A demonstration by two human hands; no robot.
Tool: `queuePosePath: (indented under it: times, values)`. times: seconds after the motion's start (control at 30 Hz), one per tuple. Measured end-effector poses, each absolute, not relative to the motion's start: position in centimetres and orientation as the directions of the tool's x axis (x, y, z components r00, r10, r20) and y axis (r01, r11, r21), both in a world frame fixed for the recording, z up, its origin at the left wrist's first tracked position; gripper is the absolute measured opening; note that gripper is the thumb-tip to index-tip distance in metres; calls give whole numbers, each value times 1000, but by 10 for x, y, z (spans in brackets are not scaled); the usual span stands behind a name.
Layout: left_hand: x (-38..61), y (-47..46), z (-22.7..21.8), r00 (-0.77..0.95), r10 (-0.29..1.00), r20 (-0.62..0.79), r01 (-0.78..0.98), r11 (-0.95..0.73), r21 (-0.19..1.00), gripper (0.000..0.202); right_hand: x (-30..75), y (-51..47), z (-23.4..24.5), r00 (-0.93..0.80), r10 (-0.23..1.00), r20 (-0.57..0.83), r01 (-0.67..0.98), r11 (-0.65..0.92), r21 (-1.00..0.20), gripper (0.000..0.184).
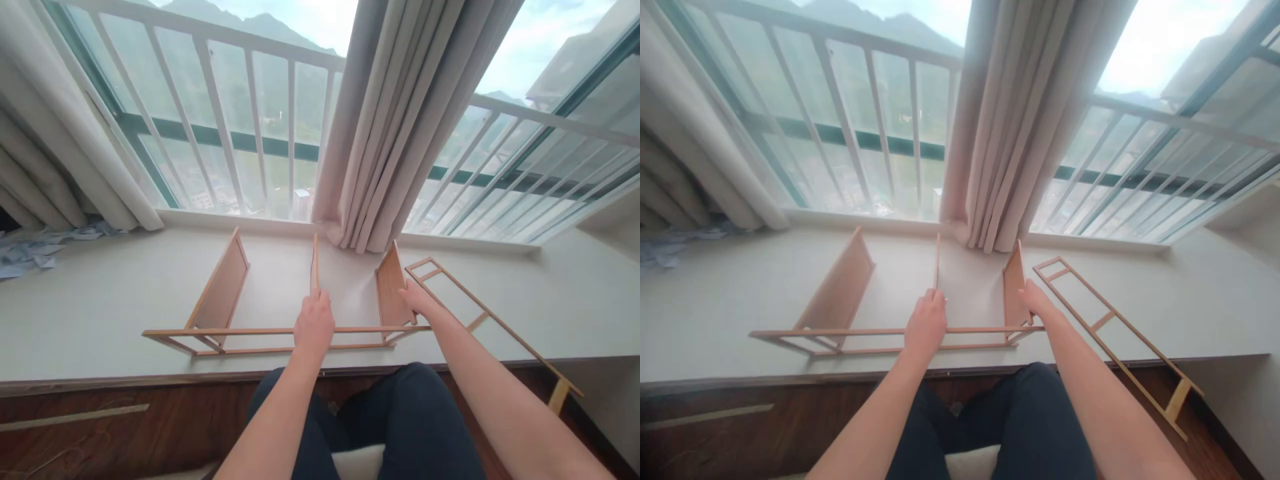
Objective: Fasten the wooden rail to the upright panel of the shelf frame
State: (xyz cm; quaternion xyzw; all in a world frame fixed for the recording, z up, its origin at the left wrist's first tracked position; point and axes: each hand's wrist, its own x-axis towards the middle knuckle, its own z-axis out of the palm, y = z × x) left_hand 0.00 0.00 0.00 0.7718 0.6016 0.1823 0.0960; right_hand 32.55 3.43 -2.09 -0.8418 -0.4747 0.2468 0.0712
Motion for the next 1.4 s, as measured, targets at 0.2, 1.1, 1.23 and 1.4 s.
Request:
queuePosePath:
  times: [0.2,1.1,1.23,1.4]
  values:
    - [-1,-1,1,225,959,172,887,-274,371,23,319,8,-15,380,870,-314,807,-478,-348,35]
    - [201,1,1,369,928,60,265,-167,950,15,305,-52,7,240,970,-30,850,-226,-475,38]
    - [198,7,-4,366,931,-2,275,-106,956,15,309,-52,3,235,972,-10,828,-206,-522,36]
    - [198,6,-5,396,918,-24,256,-85,963,15,309,-54,2,245,969,0,824,-209,-526,29]
